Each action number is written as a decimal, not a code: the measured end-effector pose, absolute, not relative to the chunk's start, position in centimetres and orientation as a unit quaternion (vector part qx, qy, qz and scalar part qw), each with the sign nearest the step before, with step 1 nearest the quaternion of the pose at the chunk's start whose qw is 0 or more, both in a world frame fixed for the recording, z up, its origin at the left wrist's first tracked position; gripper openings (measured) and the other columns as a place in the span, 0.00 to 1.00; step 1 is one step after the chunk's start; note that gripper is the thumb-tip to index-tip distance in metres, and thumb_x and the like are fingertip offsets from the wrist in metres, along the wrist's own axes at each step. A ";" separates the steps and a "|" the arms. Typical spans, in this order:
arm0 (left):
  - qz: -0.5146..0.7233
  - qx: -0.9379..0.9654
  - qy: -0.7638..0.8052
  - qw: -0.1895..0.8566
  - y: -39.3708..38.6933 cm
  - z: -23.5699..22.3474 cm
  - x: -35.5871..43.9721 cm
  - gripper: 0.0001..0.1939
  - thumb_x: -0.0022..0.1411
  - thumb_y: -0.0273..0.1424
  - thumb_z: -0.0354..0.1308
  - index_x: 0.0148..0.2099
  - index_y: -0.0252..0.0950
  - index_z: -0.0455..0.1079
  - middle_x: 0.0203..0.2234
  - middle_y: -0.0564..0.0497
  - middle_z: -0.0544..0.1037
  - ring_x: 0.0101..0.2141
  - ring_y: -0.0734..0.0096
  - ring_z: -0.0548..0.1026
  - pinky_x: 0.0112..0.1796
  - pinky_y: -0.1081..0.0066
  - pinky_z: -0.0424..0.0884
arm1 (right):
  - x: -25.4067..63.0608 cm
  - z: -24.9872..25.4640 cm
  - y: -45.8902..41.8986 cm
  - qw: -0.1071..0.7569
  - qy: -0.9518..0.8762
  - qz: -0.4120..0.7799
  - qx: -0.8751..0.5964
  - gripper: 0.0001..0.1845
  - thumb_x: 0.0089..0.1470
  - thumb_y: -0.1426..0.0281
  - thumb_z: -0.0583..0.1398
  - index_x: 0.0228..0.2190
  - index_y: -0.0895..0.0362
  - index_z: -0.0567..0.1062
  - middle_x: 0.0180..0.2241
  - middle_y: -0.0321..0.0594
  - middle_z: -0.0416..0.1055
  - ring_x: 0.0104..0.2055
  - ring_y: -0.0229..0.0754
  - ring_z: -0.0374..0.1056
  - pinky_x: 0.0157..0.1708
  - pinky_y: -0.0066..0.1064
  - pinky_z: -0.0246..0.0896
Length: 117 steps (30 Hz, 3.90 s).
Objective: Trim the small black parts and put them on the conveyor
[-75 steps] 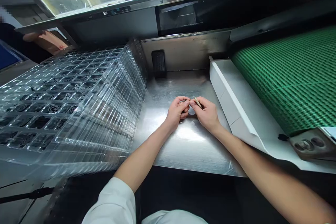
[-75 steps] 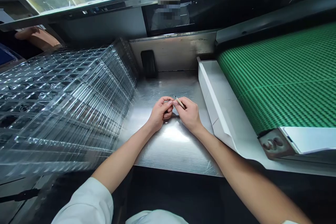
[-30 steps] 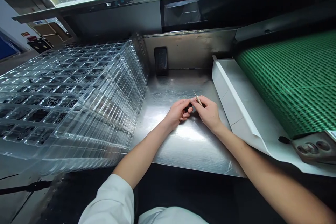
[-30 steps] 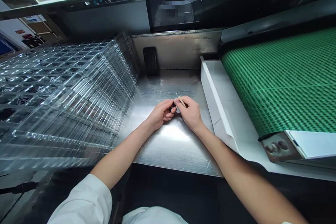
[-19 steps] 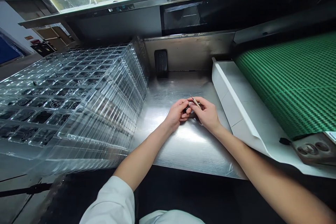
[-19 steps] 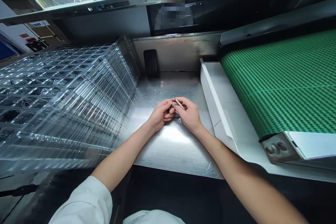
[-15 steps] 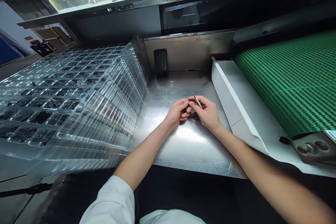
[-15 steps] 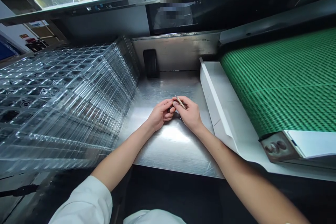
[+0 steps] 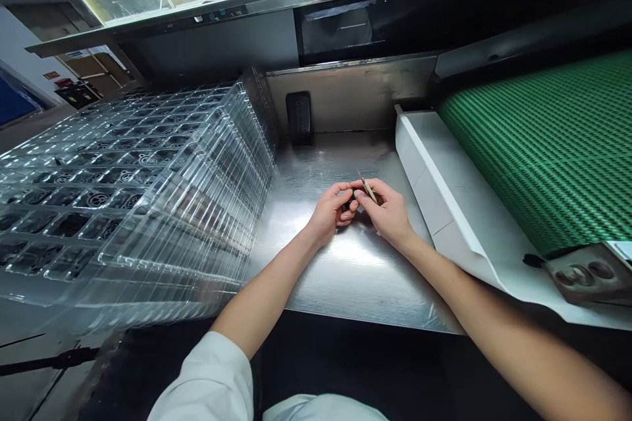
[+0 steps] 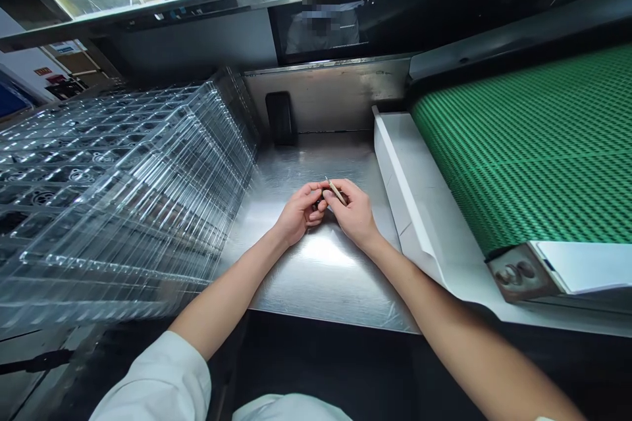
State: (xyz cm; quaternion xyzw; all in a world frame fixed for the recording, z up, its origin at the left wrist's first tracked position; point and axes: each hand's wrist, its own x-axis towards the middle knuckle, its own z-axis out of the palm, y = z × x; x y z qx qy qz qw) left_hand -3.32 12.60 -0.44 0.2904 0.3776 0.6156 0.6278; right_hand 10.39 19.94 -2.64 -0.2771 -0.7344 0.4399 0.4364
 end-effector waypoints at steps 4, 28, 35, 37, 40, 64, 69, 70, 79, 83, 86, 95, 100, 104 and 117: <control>0.616 0.284 0.393 0.620 12.7 -0.4 -3.3 0.15 0.64 0.36 0.65 0.48 0.38 0.65 0.24 0.58 0.67 0.16 0.83 0.56 0.18 0.81 0.44 | 10.3 -2.7 19.8 0.435 -0.722 0.459 -0.282 0.20 0.61 0.54 0.62 0.47 0.55 0.80 0.35 0.42 0.77 0.36 0.46 0.72 0.35 0.34 0.66; 0.703 0.248 0.344 0.570 12.4 0.7 -4.4 0.11 0.66 0.34 0.62 0.46 0.40 0.64 0.24 0.57 0.65 0.18 0.82 0.56 0.20 0.79 0.46 | 10.6 -2.3 19.5 0.435 -0.796 0.280 -0.314 0.29 0.68 0.44 0.57 0.27 0.53 0.75 0.27 0.39 0.71 0.30 0.44 0.65 0.32 0.36 0.55; 0.702 0.255 0.346 0.568 12.4 0.6 -4.4 0.12 0.66 0.35 0.63 0.46 0.40 0.64 0.24 0.58 0.65 0.18 0.82 0.56 0.20 0.79 0.45 | 10.7 -2.3 19.6 0.428 -0.810 0.235 -0.325 0.28 0.69 0.46 0.57 0.27 0.53 0.76 0.28 0.38 0.71 0.30 0.42 0.65 0.32 0.36 0.54; 0.705 0.263 0.341 0.563 12.4 0.5 -4.4 0.12 0.65 0.35 0.64 0.46 0.40 0.64 0.23 0.58 0.65 0.18 0.82 0.56 0.20 0.79 0.45 | 10.8 -2.3 19.6 0.430 -0.812 0.226 -0.324 0.27 0.69 0.47 0.57 0.27 0.53 0.76 0.28 0.38 0.71 0.30 0.42 0.65 0.32 0.36 0.54; 0.705 0.268 0.344 0.560 12.4 0.4 -4.4 0.12 0.65 0.35 0.64 0.46 0.40 0.64 0.23 0.58 0.65 0.18 0.82 0.55 0.20 0.79 0.45 | 10.9 -2.1 19.5 0.428 -0.816 0.220 -0.321 0.27 0.69 0.47 0.57 0.28 0.53 0.76 0.27 0.38 0.70 0.29 0.42 0.65 0.32 0.36 0.54; 0.699 0.280 0.327 0.571 12.5 0.3 -4.5 0.11 0.66 0.34 0.63 0.46 0.38 0.65 0.22 0.57 0.65 0.18 0.81 0.56 0.20 0.79 0.46 | 11.2 -2.0 19.3 0.433 -0.820 0.202 -0.316 0.25 0.70 0.49 0.58 0.28 0.53 0.75 0.27 0.38 0.69 0.29 0.42 0.64 0.32 0.35 0.53; 0.699 0.280 0.321 0.575 12.4 0.2 -4.5 0.10 0.66 0.33 0.62 0.46 0.37 0.66 0.23 0.57 0.65 0.18 0.81 0.56 0.20 0.79 0.46 | 11.2 -2.1 19.4 0.434 -0.819 0.194 -0.320 0.27 0.70 0.48 0.57 0.28 0.54 0.76 0.27 0.37 0.70 0.29 0.41 0.64 0.32 0.35 0.53; 0.698 0.278 0.323 0.576 12.4 0.2 -4.5 0.10 0.66 0.34 0.63 0.46 0.37 0.66 0.23 0.57 0.65 0.18 0.82 0.56 0.20 0.79 0.46 | 11.2 -2.1 19.4 0.436 -0.819 0.191 -0.320 0.27 0.70 0.48 0.57 0.28 0.54 0.76 0.27 0.37 0.70 0.28 0.40 0.64 0.31 0.34 0.53; 0.705 0.260 0.324 0.575 12.6 0.3 -4.3 0.09 0.66 0.33 0.62 0.46 0.36 0.67 0.23 0.57 0.65 0.18 0.81 0.56 0.20 0.79 0.46 | 11.2 -1.5 19.4 0.508 -0.779 0.225 -0.291 0.22 0.70 0.54 0.61 0.28 0.55 0.74 0.26 0.35 0.68 0.28 0.39 0.62 0.31 0.34 0.53; 0.702 0.275 0.313 0.578 12.6 0.1 -4.4 0.10 0.65 0.33 0.62 0.46 0.36 0.66 0.23 0.56 0.66 0.18 0.81 0.57 0.20 0.78 0.46 | 11.1 -1.4 19.4 0.522 -0.766 0.255 -0.276 0.21 0.70 0.55 0.61 0.28 0.55 0.74 0.27 0.35 0.68 0.29 0.40 0.63 0.32 0.34 0.54; 0.695 0.290 0.313 0.579 12.6 -0.1 -4.3 0.13 0.64 0.34 0.64 0.47 0.37 0.66 0.23 0.57 0.66 0.18 0.81 0.57 0.20 0.78 0.46 | 10.9 -1.7 19.6 0.517 -0.757 0.290 -0.276 0.20 0.68 0.54 0.63 0.30 0.55 0.76 0.29 0.35 0.70 0.31 0.41 0.64 0.34 0.33 0.56; 0.645 0.342 0.345 0.590 12.6 -0.7 -3.3 0.21 0.58 0.41 0.69 0.47 0.36 0.67 0.21 0.59 0.66 0.17 0.82 0.56 0.19 0.78 0.45 | 10.4 -2.3 19.4 0.476 -0.742 0.398 -0.256 0.17 0.65 0.56 0.63 0.31 0.54 0.76 0.29 0.37 0.72 0.30 0.42 0.64 0.33 0.33 0.56; 0.646 0.339 0.346 0.590 12.6 -0.5 -3.3 0.21 0.59 0.41 0.68 0.47 0.37 0.66 0.22 0.58 0.67 0.17 0.82 0.57 0.20 0.78 0.45 | 10.7 -2.0 19.4 0.505 -0.748 0.329 -0.278 0.18 0.68 0.59 0.59 0.28 0.54 0.72 0.24 0.33 0.63 0.27 0.40 0.58 0.30 0.33 0.51; 0.649 0.332 0.348 0.589 12.5 -0.4 -3.4 0.21 0.59 0.41 0.68 0.47 0.38 0.66 0.23 0.58 0.67 0.17 0.82 0.57 0.20 0.78 0.44 | 10.8 -1.9 19.5 0.503 -0.743 0.331 -0.293 0.17 0.69 0.58 0.56 0.32 0.54 0.72 0.24 0.33 0.64 0.26 0.40 0.57 0.29 0.33 0.50; 0.638 0.330 0.358 0.597 12.4 -0.5 -2.9 0.23 0.57 0.41 0.69 0.47 0.38 0.64 0.22 0.59 0.68 0.17 0.82 0.58 0.20 0.79 0.45 | 10.8 -1.8 19.1 0.460 -0.790 0.306 -0.265 0.17 0.69 0.59 0.56 0.29 0.53 0.68 0.23 0.33 0.64 0.24 0.40 0.57 0.29 0.33 0.52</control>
